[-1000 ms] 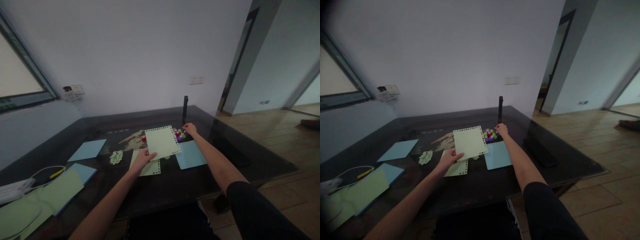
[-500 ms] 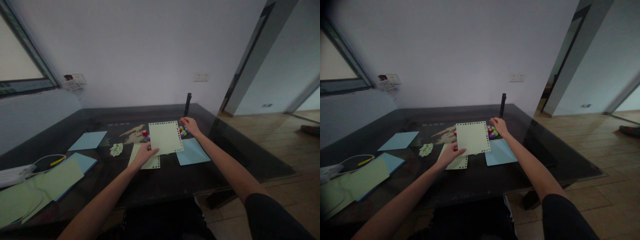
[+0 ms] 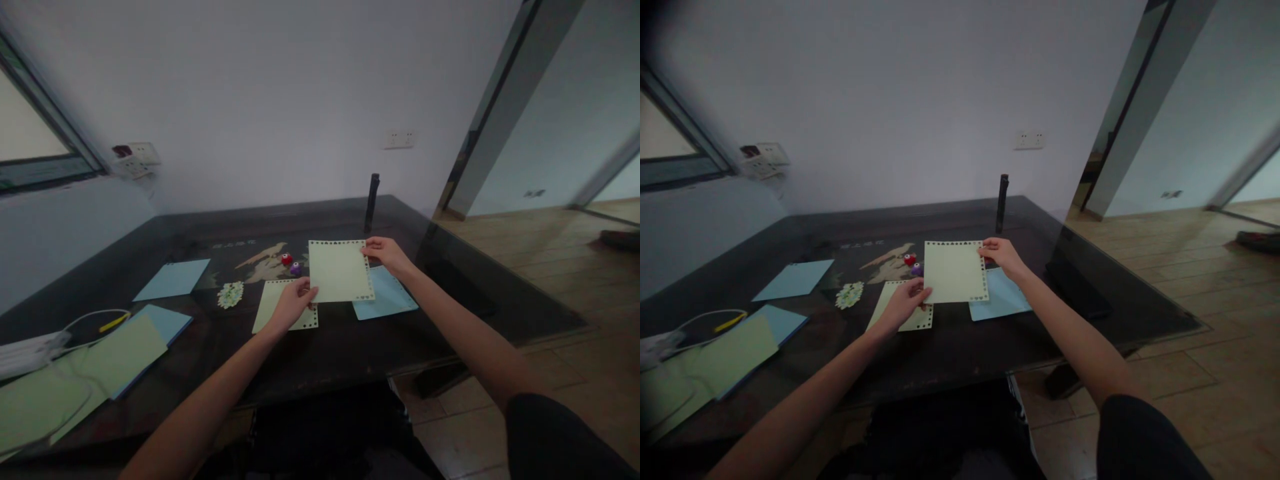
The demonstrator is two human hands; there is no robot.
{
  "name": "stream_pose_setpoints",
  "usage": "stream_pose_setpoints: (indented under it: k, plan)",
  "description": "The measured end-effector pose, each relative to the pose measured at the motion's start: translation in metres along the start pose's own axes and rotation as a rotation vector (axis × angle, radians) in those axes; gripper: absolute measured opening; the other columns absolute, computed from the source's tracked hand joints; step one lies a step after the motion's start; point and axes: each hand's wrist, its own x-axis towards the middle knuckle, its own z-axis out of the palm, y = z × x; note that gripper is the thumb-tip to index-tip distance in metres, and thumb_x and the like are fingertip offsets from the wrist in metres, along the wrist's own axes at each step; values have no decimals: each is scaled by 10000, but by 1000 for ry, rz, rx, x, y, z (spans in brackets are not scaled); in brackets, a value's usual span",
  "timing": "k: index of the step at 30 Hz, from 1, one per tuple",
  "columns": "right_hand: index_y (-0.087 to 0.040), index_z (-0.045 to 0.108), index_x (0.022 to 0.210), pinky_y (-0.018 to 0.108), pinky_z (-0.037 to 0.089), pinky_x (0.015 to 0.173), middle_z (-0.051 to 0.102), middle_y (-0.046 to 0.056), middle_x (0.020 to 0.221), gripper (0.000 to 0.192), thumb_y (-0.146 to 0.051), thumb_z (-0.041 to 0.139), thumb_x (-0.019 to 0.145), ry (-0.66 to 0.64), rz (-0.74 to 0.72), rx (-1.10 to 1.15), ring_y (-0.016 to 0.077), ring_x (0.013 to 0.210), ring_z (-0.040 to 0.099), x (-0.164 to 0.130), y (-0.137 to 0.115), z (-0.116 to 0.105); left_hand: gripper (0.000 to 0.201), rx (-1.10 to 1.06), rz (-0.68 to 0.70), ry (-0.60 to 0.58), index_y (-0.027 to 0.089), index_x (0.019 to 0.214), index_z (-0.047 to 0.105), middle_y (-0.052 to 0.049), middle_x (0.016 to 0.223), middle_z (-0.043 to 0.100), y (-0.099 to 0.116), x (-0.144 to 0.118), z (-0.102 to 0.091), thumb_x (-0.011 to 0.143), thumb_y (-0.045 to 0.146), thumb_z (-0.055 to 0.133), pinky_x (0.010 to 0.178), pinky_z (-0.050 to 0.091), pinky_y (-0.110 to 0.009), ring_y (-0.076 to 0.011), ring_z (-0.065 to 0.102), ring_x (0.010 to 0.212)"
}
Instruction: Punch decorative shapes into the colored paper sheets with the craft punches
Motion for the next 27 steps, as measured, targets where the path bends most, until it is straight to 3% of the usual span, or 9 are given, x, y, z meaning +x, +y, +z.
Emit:
stream_pose_setpoints:
  k: [6, 13, 19, 27]
  plan:
    - [-164, 613, 765, 247, 481, 556, 656, 5, 655, 246, -202, 759, 571, 103, 13, -9, 119, 569, 584, -11, 2, -35, 613, -28, 24, 36, 174, 1282, 340, 76, 615, 534, 18, 12, 27, 737, 198, 620, 462, 447, -201, -98, 550, 484]
    - [-145, 632, 809, 247, 456, 552, 630, -4, 612, 243, -234, 719, 600, 235, 9, -125, 119, 544, 565, -14, 21, -65, 188, 217, 105, -105, 166, 954, 560, 61, 552, 548, 12, 25, 63, 793, 264, 570, 505, 429, -202, -93, 555, 454]
    - [-129, 650, 812, 241, 430, 506, 603, -8, 550, 199, -223, 673, 638, 188, 0, -397, 117, 487, 533, -14, 40, -75, 200, 405, 45, -178, 159, 975, 608, 44, 543, 591, 5, 21, 83, 798, 244, 569, 600, 468, -235, -114, 580, 480]
    - [-125, 678, 858, 237, 447, 588, 645, 12, 609, 189, -179, 648, 679, 184, 3, -714, 132, 572, 591, -9, 50, -75, 248, 514, 39, -237, 151, 1035, 621, 26, 563, 630, 5, 17, 89, 819, 248, 551, 675, 486, -252, -126, 608, 513]
